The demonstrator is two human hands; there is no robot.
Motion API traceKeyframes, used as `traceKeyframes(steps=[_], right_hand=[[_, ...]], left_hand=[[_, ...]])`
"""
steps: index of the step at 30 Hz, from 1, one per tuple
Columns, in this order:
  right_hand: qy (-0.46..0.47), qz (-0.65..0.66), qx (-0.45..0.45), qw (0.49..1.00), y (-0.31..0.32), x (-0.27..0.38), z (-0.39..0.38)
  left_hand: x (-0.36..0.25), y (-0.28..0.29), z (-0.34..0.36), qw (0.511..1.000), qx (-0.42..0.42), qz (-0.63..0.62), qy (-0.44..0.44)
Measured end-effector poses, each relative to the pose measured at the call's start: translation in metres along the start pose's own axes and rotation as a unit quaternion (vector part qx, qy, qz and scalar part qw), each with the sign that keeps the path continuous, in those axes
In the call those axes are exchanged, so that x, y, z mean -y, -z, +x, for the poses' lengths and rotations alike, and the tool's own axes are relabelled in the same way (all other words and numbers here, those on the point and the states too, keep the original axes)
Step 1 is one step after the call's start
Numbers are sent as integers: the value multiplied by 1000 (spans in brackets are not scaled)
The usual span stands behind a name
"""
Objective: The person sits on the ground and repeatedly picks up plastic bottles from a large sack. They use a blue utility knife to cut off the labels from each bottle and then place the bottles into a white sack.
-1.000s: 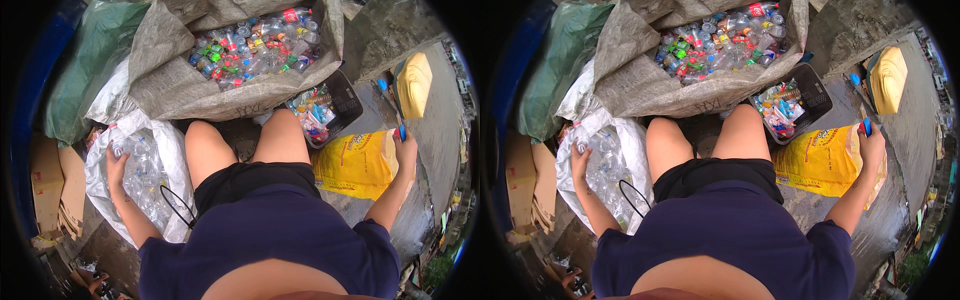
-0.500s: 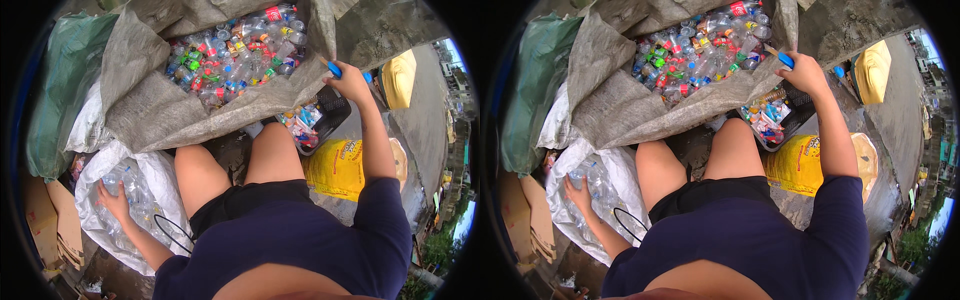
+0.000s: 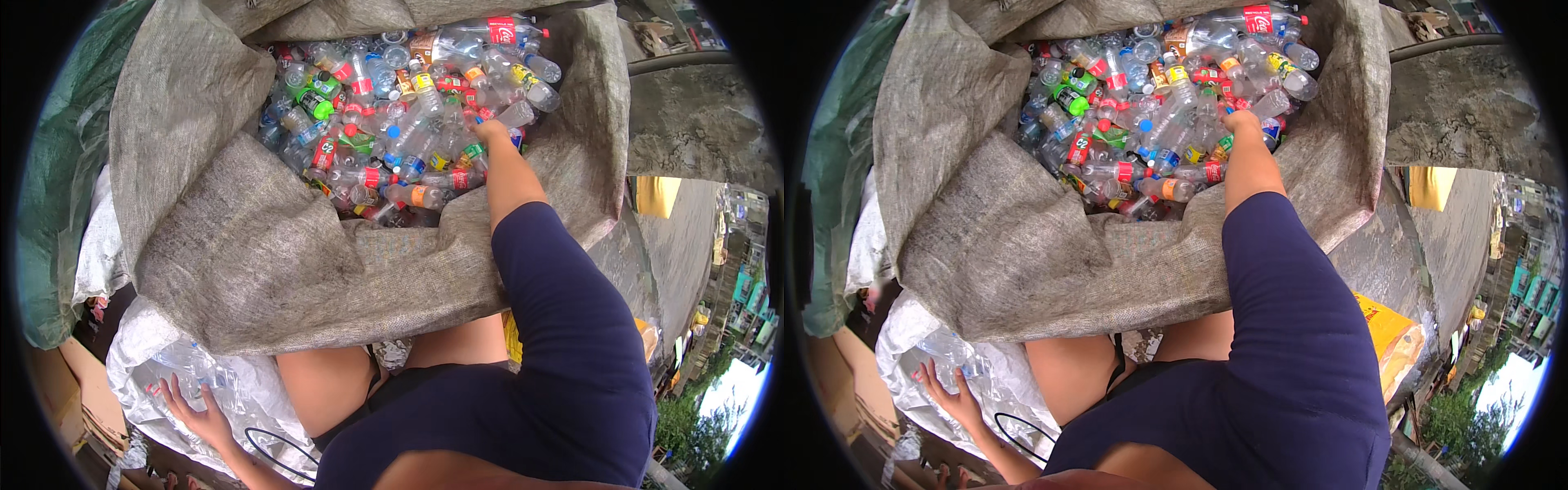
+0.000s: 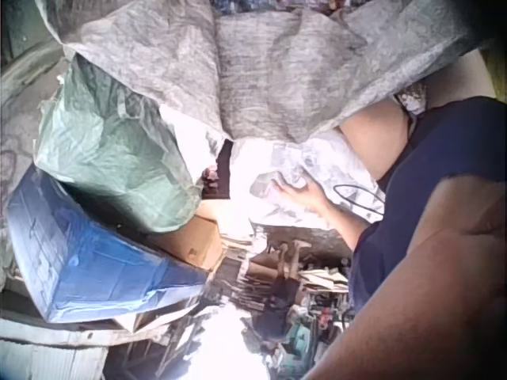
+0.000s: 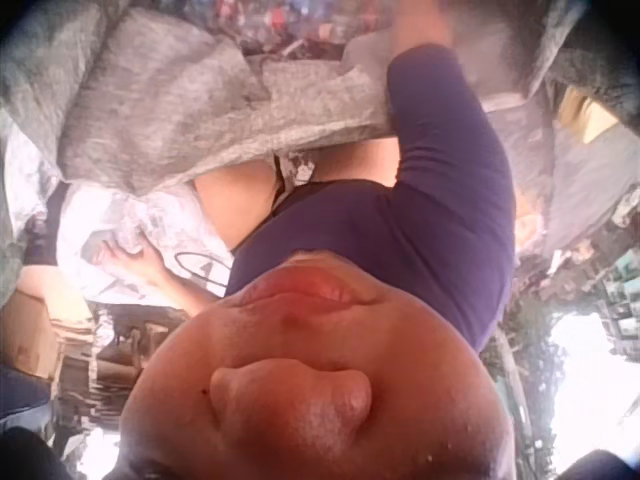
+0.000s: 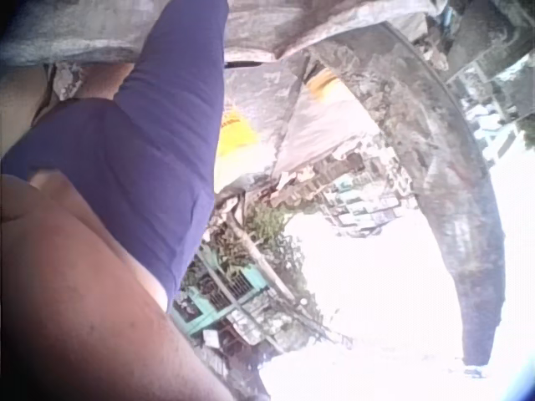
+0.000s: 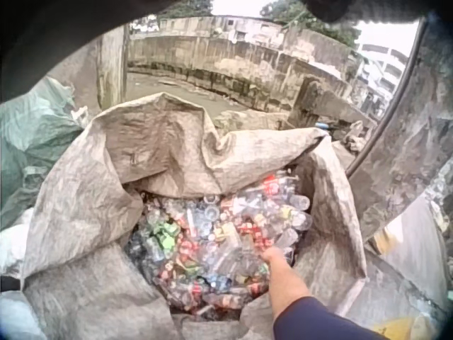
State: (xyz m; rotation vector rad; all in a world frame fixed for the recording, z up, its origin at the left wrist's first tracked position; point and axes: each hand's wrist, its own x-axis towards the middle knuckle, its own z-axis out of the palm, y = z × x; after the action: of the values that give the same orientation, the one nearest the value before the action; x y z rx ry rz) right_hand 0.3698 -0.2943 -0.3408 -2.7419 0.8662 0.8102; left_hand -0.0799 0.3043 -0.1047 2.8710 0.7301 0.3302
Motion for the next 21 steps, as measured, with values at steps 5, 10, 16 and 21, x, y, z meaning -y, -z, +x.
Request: traceKeyframes(steps=[5, 10, 16, 21], right_hand=[[-25, 56, -14, 998, -30, 15, 14], [-78, 363, 9, 929, 0, -13, 3], [80, 566, 142, 808, 119, -21, -151], [309, 656, 145, 674, 140, -23, -314]], left_hand=[[-27, -21, 29, 999, 26, -20, -1], [-55, -19, 44, 992, 16, -119, -27], [-158, -26, 78, 886, 110, -448, -43], [-291, -28, 83, 648, 328, -688, -20]])
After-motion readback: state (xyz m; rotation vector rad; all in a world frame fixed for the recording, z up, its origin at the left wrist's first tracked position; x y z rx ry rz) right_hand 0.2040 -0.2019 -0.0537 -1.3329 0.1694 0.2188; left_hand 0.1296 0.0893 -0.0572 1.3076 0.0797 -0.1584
